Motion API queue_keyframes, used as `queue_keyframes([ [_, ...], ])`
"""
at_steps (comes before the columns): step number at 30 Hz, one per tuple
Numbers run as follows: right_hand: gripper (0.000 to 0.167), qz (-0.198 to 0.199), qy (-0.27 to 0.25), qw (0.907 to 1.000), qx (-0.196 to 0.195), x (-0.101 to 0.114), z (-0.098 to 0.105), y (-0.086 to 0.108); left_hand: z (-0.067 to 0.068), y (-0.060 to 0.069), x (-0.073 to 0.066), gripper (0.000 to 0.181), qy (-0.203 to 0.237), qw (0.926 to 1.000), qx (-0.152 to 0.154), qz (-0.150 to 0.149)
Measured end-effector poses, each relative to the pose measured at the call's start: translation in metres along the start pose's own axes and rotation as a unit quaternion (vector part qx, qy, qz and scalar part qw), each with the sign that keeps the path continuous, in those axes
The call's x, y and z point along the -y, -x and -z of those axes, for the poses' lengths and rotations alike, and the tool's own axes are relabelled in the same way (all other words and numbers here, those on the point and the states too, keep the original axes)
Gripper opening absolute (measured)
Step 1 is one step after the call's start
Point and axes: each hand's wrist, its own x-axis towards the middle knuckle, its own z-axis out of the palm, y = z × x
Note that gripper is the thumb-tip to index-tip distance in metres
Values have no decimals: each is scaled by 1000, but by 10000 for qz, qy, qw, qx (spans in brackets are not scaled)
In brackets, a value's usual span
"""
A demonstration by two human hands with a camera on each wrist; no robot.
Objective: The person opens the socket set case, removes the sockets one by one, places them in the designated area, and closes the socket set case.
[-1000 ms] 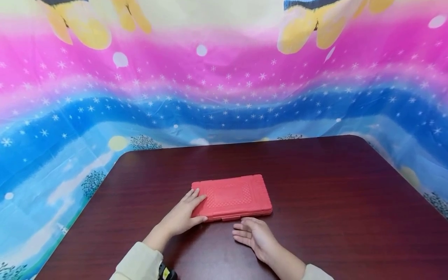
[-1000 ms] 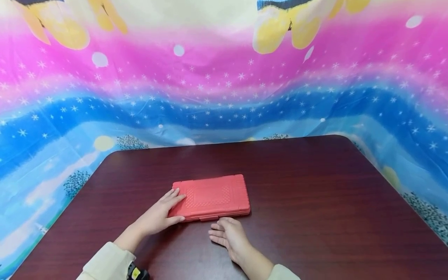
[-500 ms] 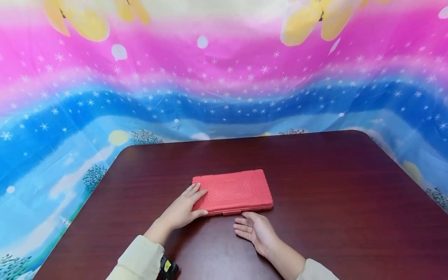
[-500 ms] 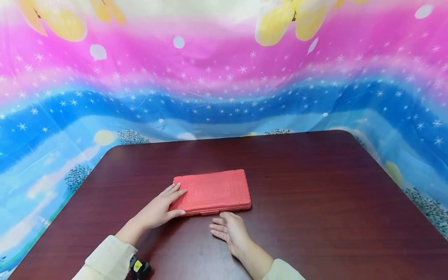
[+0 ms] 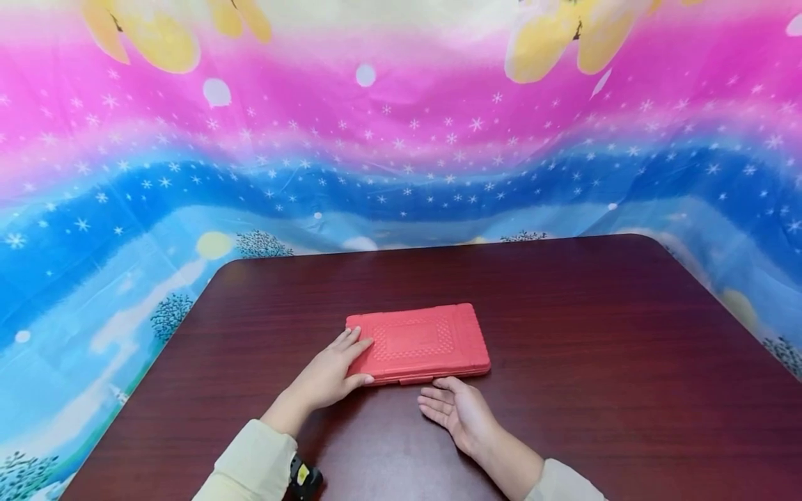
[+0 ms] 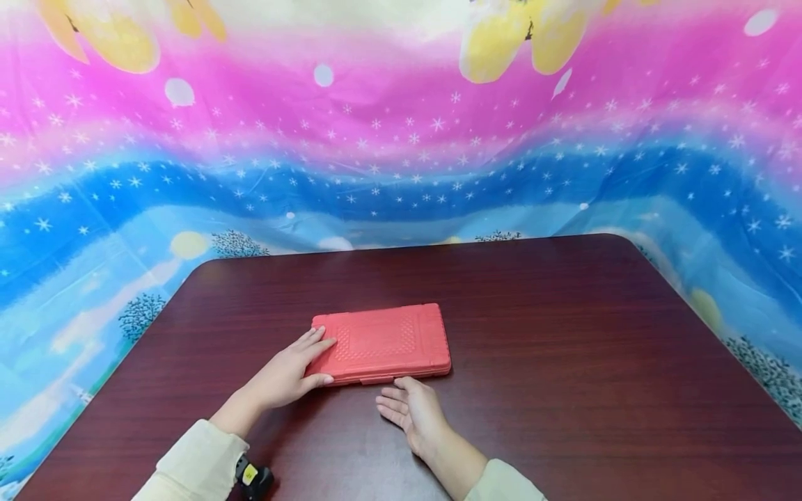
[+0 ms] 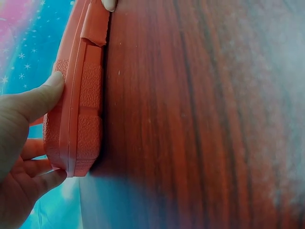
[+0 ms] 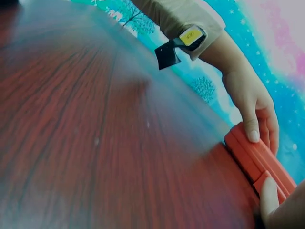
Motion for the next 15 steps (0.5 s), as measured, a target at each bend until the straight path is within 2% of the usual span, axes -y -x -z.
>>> queue_keyframes([
  [6,47,69,-508,9980,-366,0,-10,0,0,-2,1,63,105,9999,59,-91],
  [11,54,294,-681,9962,-447,-1,-17,-3,2,-2,3,63,256,9996,97,63],
  [15,41,441,-723,9956,-392,-4,-20,-7,3,-1,5,63,334,9993,87,172],
])
